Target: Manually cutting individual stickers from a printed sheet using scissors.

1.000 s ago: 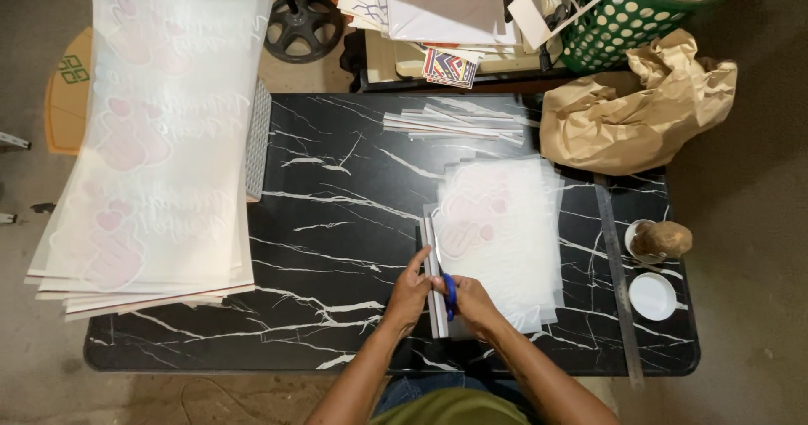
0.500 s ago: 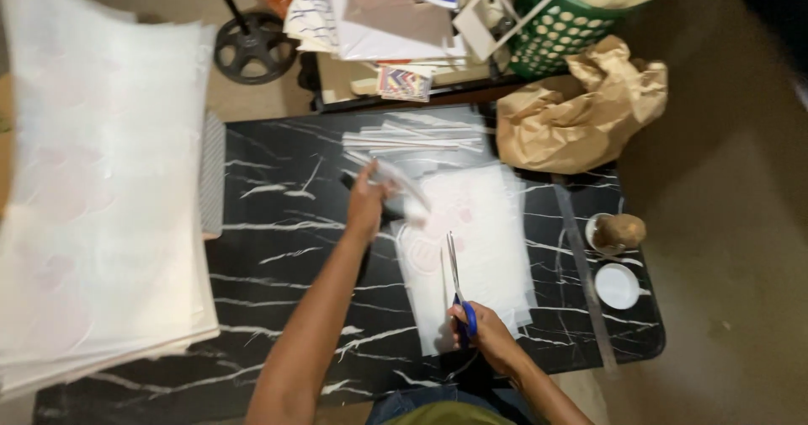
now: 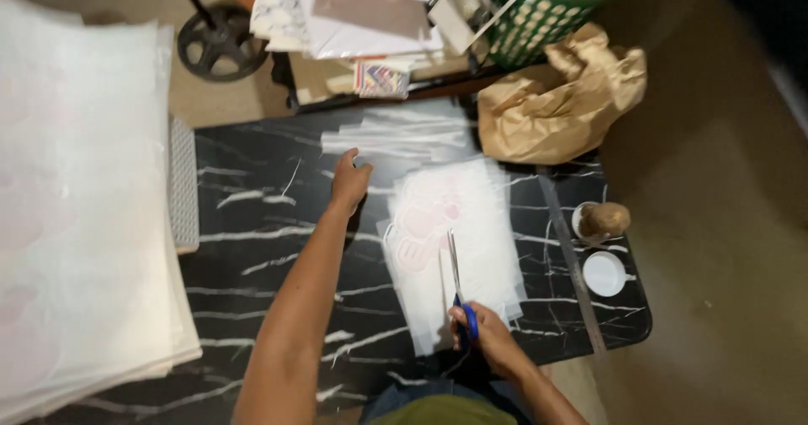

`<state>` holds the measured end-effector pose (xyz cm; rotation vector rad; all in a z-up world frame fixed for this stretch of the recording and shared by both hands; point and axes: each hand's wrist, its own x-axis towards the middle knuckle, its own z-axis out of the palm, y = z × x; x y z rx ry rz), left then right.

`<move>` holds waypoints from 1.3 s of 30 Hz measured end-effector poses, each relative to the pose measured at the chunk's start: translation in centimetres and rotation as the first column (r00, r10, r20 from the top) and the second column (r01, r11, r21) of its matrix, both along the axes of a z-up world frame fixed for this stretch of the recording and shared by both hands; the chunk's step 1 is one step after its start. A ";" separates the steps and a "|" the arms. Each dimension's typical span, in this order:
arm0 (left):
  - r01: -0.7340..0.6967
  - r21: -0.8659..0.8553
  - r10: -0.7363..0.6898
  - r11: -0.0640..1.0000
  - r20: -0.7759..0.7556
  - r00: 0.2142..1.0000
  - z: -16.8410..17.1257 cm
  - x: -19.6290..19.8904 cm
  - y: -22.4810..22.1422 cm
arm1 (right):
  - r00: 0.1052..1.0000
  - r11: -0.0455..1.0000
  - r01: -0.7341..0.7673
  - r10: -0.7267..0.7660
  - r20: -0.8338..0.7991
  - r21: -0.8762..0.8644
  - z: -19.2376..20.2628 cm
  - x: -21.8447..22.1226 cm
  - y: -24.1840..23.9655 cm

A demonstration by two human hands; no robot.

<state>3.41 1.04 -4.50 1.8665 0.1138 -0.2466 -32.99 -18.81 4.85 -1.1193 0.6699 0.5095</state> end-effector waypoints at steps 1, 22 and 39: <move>-0.011 0.005 0.012 1.000 -0.009 1.000 -0.7 -1.6 1.0 | 1.000 1.000 -0.011 0.012 -0.009 0.005 0.4 0.2 0.2; 0.178 0.481 -0.392 0.859 0.392 0.833 2.9 -25.8 3.6 | 0.955 0.647 -0.103 0.278 0.107 -0.756 -1.7 2.7 1.9; 0.228 0.068 -0.215 0.971 -0.166 0.962 8.3 -25.1 1.1 | 0.892 0.734 0.093 0.239 0.384 -0.673 1.9 2.0 2.8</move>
